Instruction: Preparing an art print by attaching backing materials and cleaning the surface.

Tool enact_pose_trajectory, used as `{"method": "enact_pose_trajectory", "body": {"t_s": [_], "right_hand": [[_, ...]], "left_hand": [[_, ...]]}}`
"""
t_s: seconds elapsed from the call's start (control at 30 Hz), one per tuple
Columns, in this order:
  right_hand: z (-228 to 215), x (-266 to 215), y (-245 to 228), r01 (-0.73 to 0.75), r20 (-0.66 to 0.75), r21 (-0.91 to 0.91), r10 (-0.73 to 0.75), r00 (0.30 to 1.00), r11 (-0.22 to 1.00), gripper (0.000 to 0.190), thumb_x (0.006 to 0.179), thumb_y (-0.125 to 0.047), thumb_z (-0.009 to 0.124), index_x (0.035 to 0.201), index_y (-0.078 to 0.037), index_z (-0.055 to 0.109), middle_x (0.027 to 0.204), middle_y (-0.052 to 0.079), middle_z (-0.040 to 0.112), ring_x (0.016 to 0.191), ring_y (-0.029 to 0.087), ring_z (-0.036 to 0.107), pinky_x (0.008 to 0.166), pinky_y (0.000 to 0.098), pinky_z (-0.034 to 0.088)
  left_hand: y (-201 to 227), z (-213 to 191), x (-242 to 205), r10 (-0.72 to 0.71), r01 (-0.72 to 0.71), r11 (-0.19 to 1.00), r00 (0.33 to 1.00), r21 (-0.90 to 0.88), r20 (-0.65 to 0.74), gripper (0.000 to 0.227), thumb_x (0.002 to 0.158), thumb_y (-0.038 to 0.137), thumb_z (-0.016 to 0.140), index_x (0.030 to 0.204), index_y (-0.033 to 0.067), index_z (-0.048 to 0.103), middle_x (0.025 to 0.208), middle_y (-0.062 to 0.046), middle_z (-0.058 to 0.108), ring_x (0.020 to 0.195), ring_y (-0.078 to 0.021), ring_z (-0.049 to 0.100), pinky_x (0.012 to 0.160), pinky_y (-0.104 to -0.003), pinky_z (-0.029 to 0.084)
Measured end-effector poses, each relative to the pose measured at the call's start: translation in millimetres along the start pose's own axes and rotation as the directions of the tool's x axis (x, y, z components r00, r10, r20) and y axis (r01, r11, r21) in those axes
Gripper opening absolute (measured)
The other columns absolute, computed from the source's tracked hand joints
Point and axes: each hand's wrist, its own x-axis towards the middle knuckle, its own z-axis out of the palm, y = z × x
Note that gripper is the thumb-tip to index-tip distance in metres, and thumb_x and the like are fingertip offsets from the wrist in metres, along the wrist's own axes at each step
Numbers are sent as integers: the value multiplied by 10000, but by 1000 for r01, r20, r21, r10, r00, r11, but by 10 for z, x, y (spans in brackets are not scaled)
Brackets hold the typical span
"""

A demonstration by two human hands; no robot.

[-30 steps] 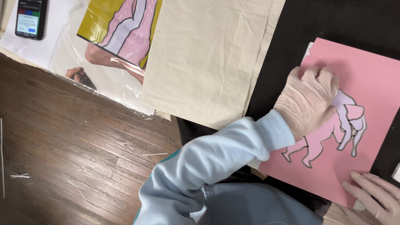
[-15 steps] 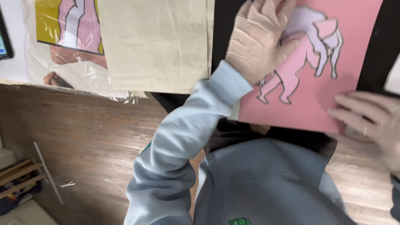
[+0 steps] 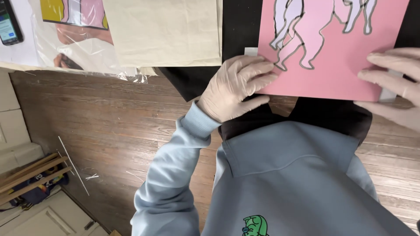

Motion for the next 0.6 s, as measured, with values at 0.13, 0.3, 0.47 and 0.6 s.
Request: {"method": "enact_pose_trajectory", "body": {"t_s": [0.13,0.3,0.47,0.6], "right_hand": [[-143,229,-218,37,-16,-25,-37,999,999,573,677,-140,912,1204,-37,712,1359,189,639,1267,401,640,1040,489,584],[-478,392,-434,66,61,-149,-57,996,987,529,719,-285,893,1175,-82,718,1360,86,660,1268,284,626,957,414,570],[-457,312,-469,82,50,-269,-71,996,960,541,746,-335,858,1212,-100,713,1358,41,670,1274,248,614,1015,391,531],[-439,303,-459,72,12,-224,-71,997,972,528,779,-338,853,1230,-114,694,1374,30,659,1294,237,605,1039,404,523]], "left_hand": [[12,-1,-27,-13,10,999,997,-37,-82,461,911,312,870,1312,170,691,1418,24,587,1396,-279,506,1203,-461,460],[151,-84,44,-68,60,995,993,-80,-94,441,865,270,876,1252,132,718,1371,-36,620,1398,-384,513,1205,-578,405],[179,-63,30,-114,106,990,990,-95,-82,450,836,234,885,1248,139,733,1372,-36,636,1393,-381,541,1211,-574,415],[144,-30,28,-111,98,990,986,-105,-124,460,827,211,907,1248,145,735,1369,-42,635,1385,-373,553,1211,-564,428]]}}
